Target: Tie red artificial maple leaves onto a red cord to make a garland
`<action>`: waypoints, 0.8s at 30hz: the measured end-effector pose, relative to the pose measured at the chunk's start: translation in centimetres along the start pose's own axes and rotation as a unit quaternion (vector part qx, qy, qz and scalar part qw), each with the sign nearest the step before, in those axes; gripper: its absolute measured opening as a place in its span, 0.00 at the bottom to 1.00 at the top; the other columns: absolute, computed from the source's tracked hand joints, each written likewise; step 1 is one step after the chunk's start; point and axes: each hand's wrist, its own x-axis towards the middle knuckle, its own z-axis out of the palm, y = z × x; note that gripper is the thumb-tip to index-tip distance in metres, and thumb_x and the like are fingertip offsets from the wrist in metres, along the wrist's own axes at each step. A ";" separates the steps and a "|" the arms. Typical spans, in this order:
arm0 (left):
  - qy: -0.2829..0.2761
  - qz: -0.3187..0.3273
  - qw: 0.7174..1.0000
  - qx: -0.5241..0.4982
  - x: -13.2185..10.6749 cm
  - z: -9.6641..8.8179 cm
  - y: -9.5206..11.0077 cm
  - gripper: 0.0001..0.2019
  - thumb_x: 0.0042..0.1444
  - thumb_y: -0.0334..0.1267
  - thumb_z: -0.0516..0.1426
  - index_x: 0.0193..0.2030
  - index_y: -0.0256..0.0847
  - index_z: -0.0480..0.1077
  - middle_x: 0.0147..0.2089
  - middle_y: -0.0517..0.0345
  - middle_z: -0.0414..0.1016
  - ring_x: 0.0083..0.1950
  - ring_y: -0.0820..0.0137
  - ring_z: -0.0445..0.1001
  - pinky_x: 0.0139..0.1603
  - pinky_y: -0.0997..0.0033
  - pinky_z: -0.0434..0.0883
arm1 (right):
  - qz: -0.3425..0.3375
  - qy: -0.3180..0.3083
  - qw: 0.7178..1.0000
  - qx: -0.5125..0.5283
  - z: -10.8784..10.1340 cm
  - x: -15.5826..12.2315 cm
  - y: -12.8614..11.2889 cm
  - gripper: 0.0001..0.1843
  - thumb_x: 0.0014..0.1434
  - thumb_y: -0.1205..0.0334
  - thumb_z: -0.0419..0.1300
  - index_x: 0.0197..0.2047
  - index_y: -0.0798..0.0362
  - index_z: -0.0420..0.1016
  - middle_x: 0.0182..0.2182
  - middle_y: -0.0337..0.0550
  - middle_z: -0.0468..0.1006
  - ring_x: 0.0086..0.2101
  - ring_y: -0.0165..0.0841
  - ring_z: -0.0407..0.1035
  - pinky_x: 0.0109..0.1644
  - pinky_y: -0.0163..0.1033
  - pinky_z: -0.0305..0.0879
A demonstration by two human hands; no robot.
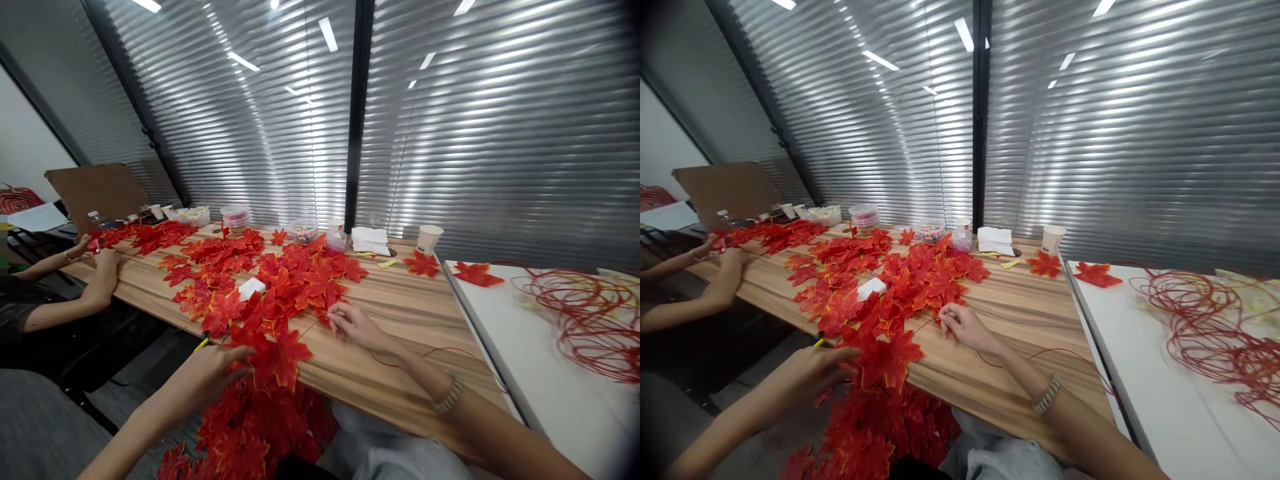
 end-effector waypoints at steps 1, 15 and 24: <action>-0.010 0.015 0.999 0.032 1.1 -0.4 0.6 0.12 0.50 0.47 0.52 0.38 0.49 0.72 0.29 0.55 0.75 0.29 0.66 0.72 0.30 0.74 0.61 | 0.003 0.007 1.000 0.006 0.3 0.4 0.3 0.15 0.57 0.52 0.49 0.32 0.57 0.64 0.21 0.37 0.68 0.21 0.24 0.61 0.24 0.29 0.58; 0.140 -0.108 0.981 0.076 20.5 1.7 -1.9 0.07 0.39 0.32 0.56 0.28 0.33 0.71 0.28 0.46 0.74 0.32 0.60 0.73 0.32 0.70 0.66 | -0.063 0.227 0.972 0.007 2.2 0.2 3.8 0.15 0.59 0.53 0.46 0.39 0.55 0.66 0.21 0.38 0.67 0.21 0.28 0.64 0.27 0.33 0.62; 0.113 -0.108 0.985 0.076 21.1 2.5 -2.6 0.08 0.28 0.35 0.61 0.16 0.38 0.65 0.23 0.50 0.72 0.33 0.59 0.72 0.32 0.70 0.65 | -0.062 0.276 0.959 -0.006 1.8 0.4 3.8 0.16 0.59 0.55 0.45 0.39 0.57 0.68 0.20 0.39 0.69 0.20 0.27 0.64 0.29 0.34 0.62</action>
